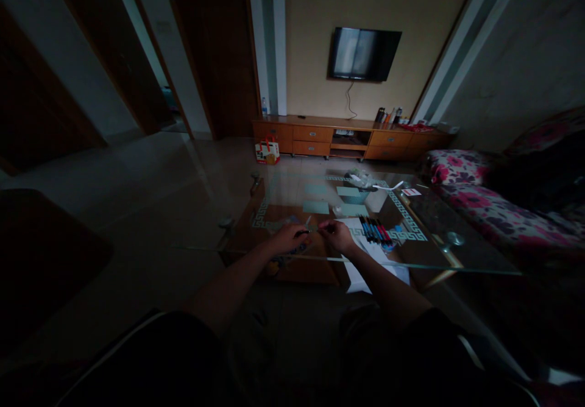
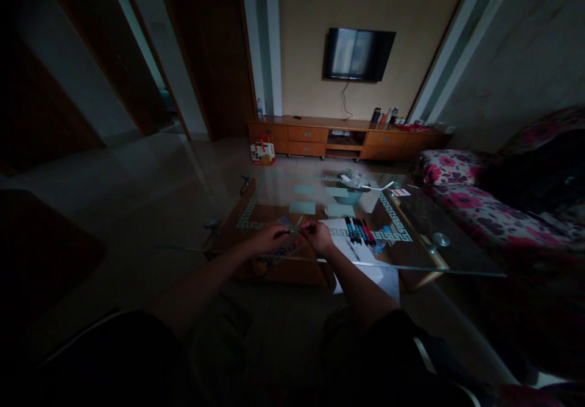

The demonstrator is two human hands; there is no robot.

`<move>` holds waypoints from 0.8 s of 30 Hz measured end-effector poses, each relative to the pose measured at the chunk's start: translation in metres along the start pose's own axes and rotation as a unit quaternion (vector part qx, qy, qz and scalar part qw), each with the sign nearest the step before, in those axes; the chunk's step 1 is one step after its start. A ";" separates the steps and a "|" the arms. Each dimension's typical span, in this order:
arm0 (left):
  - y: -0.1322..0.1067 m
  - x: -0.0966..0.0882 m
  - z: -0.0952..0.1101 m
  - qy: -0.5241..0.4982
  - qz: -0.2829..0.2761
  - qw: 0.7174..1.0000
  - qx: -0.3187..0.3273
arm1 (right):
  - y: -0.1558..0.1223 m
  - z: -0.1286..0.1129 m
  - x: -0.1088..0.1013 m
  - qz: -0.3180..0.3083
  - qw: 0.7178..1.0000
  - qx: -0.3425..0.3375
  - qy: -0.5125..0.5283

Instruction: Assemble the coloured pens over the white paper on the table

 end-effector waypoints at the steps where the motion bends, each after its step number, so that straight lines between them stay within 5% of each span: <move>1: 0.000 0.000 0.001 0.004 -0.001 1.000 0.000 | 0.000 -0.002 0.002 -0.005 1.000 -0.006 0.009; 24: -0.001 -0.002 0.008 0.014 -0.001 1.000 0.011 | 0.001 -0.008 0.016 -0.030 0.999 -0.011 0.026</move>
Point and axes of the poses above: each hand's wrist, its own y-axis towards the middle knuckle, its own x-axis out of the palm, z = x × y, the point moved 10 cm from there along y, towards the middle knuckle, and after that the axes turned 14 degrees about -z, right-handed, at the moved point
